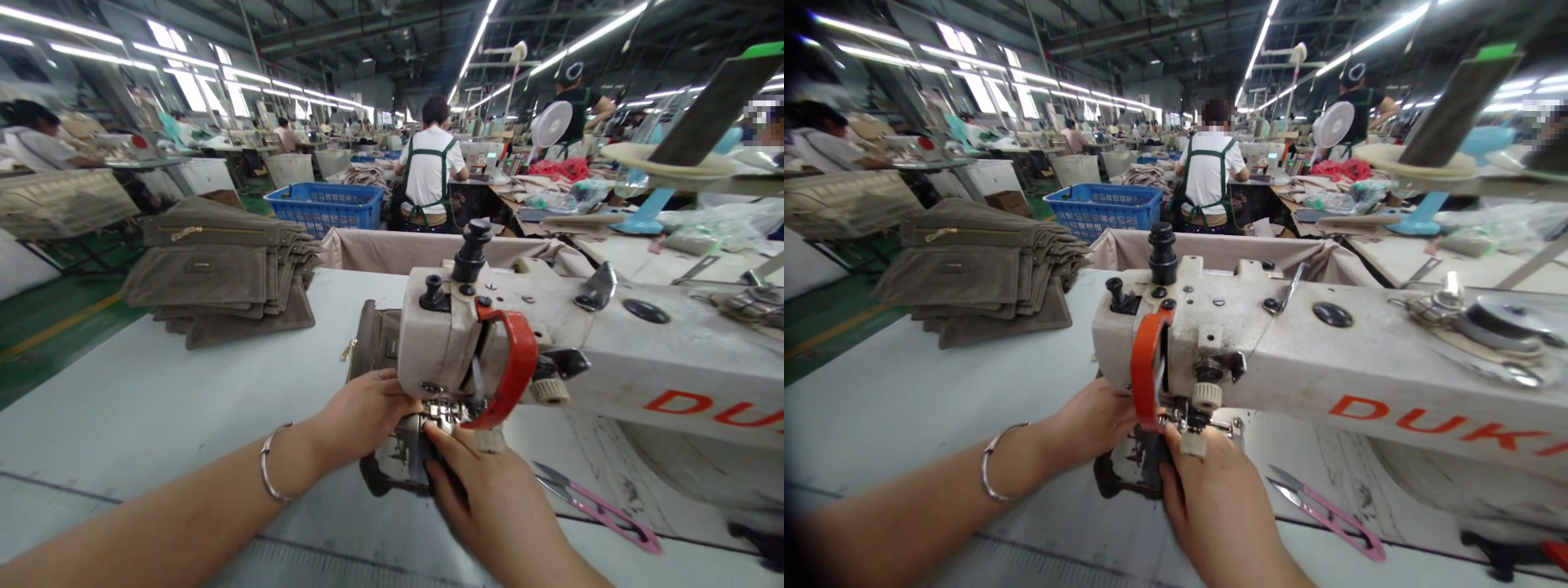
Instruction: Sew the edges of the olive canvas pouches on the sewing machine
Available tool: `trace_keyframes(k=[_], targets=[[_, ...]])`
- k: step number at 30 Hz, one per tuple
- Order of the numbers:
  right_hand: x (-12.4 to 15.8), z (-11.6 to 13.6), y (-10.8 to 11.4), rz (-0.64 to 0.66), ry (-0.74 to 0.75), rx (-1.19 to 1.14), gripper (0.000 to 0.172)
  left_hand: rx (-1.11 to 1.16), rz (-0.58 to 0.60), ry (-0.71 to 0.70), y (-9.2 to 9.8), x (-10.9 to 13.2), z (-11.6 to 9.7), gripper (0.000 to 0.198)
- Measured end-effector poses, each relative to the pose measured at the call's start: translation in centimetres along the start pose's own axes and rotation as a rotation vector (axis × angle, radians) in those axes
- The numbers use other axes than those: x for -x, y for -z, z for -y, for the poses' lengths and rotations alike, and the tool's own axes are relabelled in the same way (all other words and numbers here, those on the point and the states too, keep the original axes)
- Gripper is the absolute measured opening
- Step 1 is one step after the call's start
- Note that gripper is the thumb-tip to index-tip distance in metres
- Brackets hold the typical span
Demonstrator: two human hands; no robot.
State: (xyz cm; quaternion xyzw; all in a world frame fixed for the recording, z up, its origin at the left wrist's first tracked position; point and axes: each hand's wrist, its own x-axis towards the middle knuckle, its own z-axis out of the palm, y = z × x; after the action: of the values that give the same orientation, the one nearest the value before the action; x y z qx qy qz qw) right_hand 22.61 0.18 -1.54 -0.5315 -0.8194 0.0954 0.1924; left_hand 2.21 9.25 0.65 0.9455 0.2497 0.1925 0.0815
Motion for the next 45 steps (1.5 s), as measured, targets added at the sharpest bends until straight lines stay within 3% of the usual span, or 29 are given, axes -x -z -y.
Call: trace_keyframes(k=[15,20,25,28,31,35,39,45], targets=[[-0.2,0.1,-0.2,0.020,-0.046,0.012,0.036,-0.030,0.010,0.067,-0.2,-0.2,0.3,0.021],[-0.3,0.2,-0.1,0.055,-0.065,0.014,0.037,-0.048,0.030,0.096,0.4,-0.4,-1.5,0.024],[-0.3,0.4,0.4,0.071,-0.072,-0.008,0.037,0.041,-0.003,0.243,0.5,-0.1,-3.3,0.019],[-0.2,0.3,0.6,0.044,-0.050,-0.024,0.034,0.123,-0.014,0.291,1.0,0.6,-3.0,0.022],[-0.1,0.2,0.8,-0.009,0.003,-0.084,0.029,0.138,0.056,0.249,2.2,2.2,-2.8,0.019],[0.0,-0.2,1.3,-0.005,0.090,-0.157,0.025,0.083,0.152,0.176,3.3,4.5,-4.7,0.029],[0.2,-0.6,2.3,0.083,0.137,-0.166,0.020,0.040,0.114,0.154,2.2,5.6,-7.3,0.051],[0.3,-0.5,3.3,0.154,0.192,-0.176,0.022,0.123,-0.015,0.221,0.6,5.5,-8.1,0.036]])
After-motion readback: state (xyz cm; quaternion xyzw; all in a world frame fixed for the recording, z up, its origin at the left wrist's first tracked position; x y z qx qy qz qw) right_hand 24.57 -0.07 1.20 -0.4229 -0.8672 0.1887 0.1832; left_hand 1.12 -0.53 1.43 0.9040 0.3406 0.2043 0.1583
